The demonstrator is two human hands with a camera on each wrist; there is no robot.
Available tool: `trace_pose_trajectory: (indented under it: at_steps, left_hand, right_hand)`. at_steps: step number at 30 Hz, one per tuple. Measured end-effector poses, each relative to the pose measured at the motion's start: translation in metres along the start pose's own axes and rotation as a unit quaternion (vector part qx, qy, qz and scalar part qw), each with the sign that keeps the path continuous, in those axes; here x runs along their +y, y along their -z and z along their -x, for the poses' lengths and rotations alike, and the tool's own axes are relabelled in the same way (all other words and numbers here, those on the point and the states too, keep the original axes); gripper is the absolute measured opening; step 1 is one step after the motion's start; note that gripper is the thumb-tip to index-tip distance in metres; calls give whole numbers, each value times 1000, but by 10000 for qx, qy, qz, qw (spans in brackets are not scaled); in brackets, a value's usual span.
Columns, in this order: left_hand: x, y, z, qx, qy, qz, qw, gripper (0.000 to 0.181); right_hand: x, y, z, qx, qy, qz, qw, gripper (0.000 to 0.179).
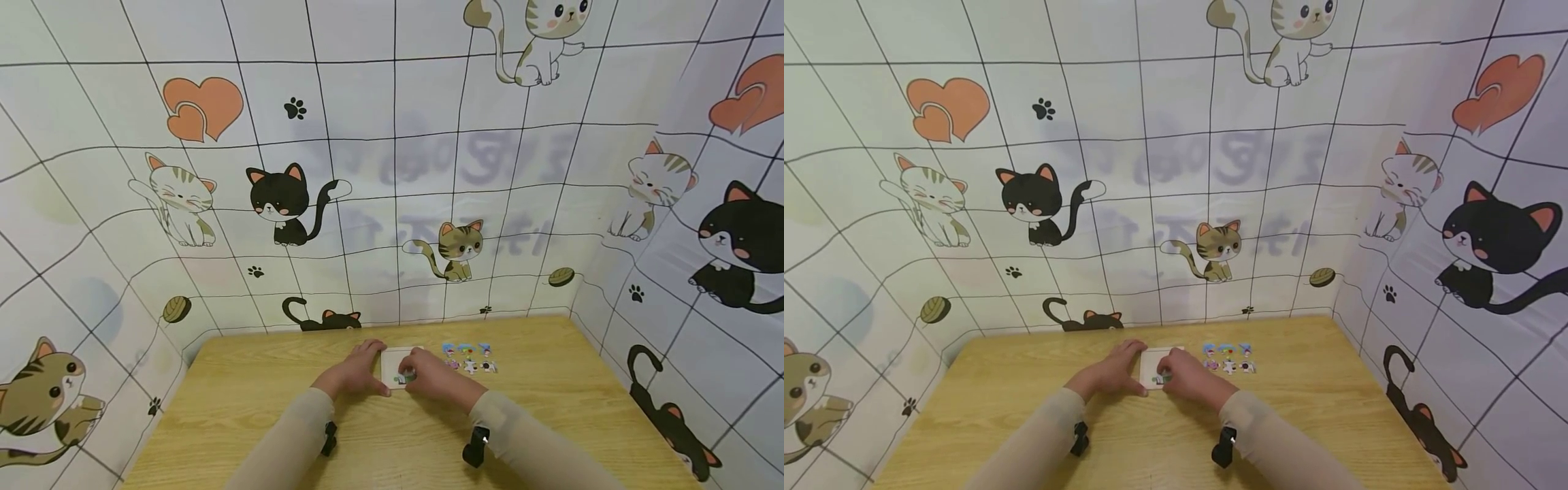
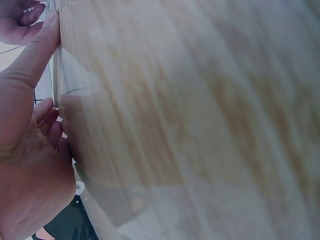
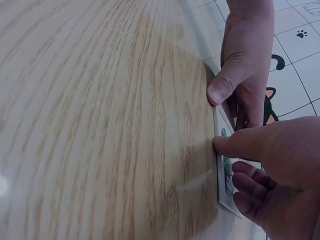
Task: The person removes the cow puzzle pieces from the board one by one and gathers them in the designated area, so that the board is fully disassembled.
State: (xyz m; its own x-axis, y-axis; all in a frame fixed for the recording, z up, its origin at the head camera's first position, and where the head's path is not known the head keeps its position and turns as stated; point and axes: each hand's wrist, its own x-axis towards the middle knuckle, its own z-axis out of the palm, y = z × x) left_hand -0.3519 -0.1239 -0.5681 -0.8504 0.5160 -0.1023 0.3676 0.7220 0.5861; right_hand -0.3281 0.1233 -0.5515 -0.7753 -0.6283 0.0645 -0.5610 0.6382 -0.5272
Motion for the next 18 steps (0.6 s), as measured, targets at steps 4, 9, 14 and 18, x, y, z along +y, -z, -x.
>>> trace_pose_trajectory:
  at_steps: [4, 9, 14, 18]
  left_hand:
    - [0, -1, 2, -20, -26, -15, 10000, 107]
    - [-1, -2, 2, -55, -54, -38, 10000, 107]
    - [-4, -2, -1, -42, -49, -100, 9999, 108]
    - [-5, -1, -3, -28, -41, -154, 9999, 108]
  right_hand:
    - [1, -2, -1, -53, -48, -40, 10000, 29]
    - [-1, -2, 0, -89, -43, -39, 9999, 30]
    - [-3, 1, 0, 16, 34, -112, 9999, 32]
    - [-1, 1, 0, 65, 51, -124, 9999, 33]
